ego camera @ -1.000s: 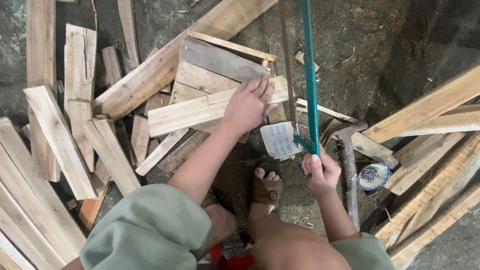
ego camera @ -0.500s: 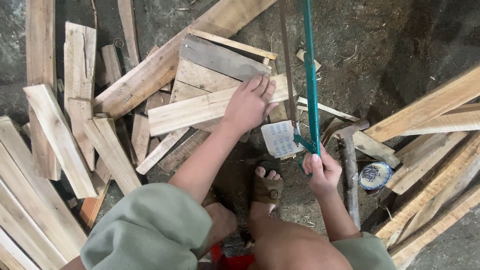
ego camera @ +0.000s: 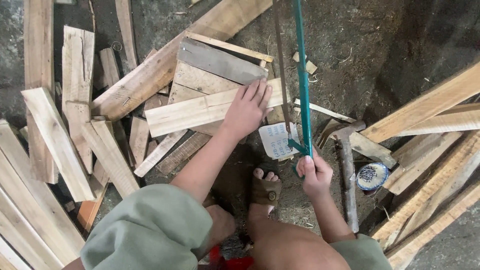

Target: The person sands a small piece of wood with sandpaper while sitting on the floor. They then use a hand saw to cut the wood piece.

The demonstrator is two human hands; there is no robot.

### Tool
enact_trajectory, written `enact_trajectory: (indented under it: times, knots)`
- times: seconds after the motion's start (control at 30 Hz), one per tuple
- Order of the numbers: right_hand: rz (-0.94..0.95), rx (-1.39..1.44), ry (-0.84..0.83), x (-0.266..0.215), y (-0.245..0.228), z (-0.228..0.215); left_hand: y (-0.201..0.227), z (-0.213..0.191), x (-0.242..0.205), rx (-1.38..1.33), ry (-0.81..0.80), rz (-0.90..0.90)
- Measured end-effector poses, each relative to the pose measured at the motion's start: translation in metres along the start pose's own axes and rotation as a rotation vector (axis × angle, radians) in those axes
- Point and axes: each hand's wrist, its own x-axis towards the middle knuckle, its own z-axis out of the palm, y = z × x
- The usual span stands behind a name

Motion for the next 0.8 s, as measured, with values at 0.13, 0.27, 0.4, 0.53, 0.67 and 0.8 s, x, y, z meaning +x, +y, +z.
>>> enact_trajectory:
  times: [0.13,0.27,0.4,0.53,0.67,0.8]
  knots:
    - [0.022,-0.029,0.004,-0.002,0.003,0.0,0.002,0.004,-0.002,0.018,0.043,0.012]
    - [0.044,-0.033,0.024,-0.007,0.01,0.003,0.003,0.015,-0.007,0.035,0.095,0.036]
    - [0.038,-0.047,0.041,-0.011,0.014,0.006,0.004,0.016,-0.007,0.047,0.123,0.033]
    - [0.048,-0.062,0.055,-0.011,0.014,0.009,0.004,0.017,-0.006,0.03,0.145,0.024]
    - [0.071,-0.057,0.066,-0.009,0.01,0.013,0.004,0.016,-0.006,0.017,0.147,0.02]
    - [0.059,-0.069,0.06,-0.008,0.008,0.014,0.004,0.014,-0.006,0.0,0.142,0.01]
